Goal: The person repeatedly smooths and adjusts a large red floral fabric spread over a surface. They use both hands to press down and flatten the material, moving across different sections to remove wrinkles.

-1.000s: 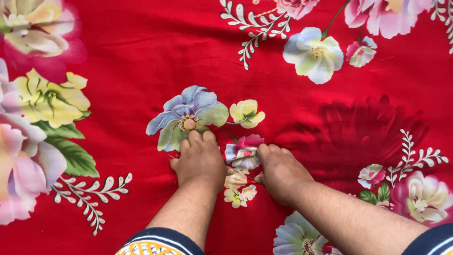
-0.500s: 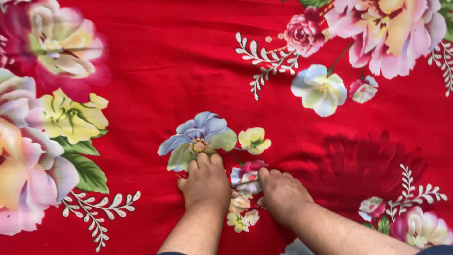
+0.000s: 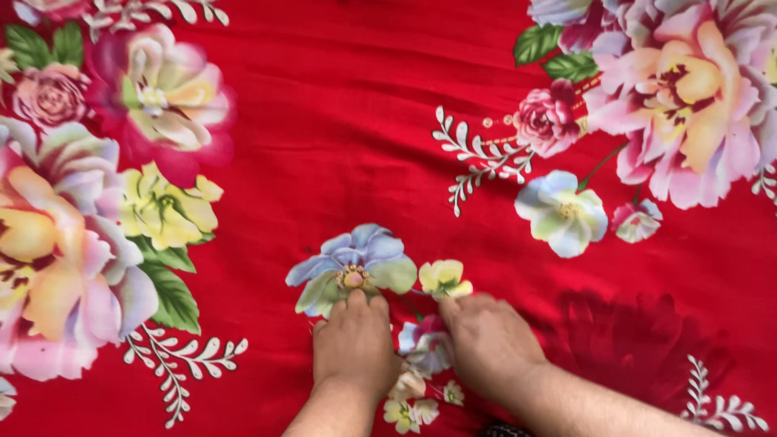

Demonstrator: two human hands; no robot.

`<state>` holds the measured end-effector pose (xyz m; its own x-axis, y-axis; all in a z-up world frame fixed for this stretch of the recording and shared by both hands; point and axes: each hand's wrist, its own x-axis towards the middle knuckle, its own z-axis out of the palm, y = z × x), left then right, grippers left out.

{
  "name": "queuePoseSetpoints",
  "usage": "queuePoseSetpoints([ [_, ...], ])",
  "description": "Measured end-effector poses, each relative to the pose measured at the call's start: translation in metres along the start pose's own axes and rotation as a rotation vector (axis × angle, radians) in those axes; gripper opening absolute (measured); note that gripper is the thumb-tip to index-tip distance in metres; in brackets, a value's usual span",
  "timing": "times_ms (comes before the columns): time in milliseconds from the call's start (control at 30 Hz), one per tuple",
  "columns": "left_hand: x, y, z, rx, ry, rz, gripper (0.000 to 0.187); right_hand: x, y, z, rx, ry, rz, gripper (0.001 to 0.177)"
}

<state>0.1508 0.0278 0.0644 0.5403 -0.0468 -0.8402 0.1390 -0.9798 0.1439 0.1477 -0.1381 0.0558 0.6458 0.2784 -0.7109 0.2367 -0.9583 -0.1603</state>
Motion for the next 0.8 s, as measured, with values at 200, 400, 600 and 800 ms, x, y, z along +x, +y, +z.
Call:
queuePoseSetpoints([
  [200, 0.028, -0.005, 0.002, -0.158, 0.851, 0.272, 0.044, 0.049, 0.017, -0.016, 0.102, 0.685, -0.387, 0.056],
  [400, 0.048, 0.000, 0.003, -0.228, 0.870, 0.187, 0.026, 0.057, 0.014, -0.016, 0.016, 0.609, -0.329, 0.020],
  [600, 0.051, 0.002, -0.014, -0.122, 0.862, 0.167, 0.014, 0.066, 0.016, -0.032, 0.055, 0.670, -0.344, 0.016],
  [800, 0.062, 0.009, -0.035, -0.136, 0.710, 0.096, 0.016, 0.077, 0.019, -0.055, -0.020, 0.560, -0.369, 0.018],
])
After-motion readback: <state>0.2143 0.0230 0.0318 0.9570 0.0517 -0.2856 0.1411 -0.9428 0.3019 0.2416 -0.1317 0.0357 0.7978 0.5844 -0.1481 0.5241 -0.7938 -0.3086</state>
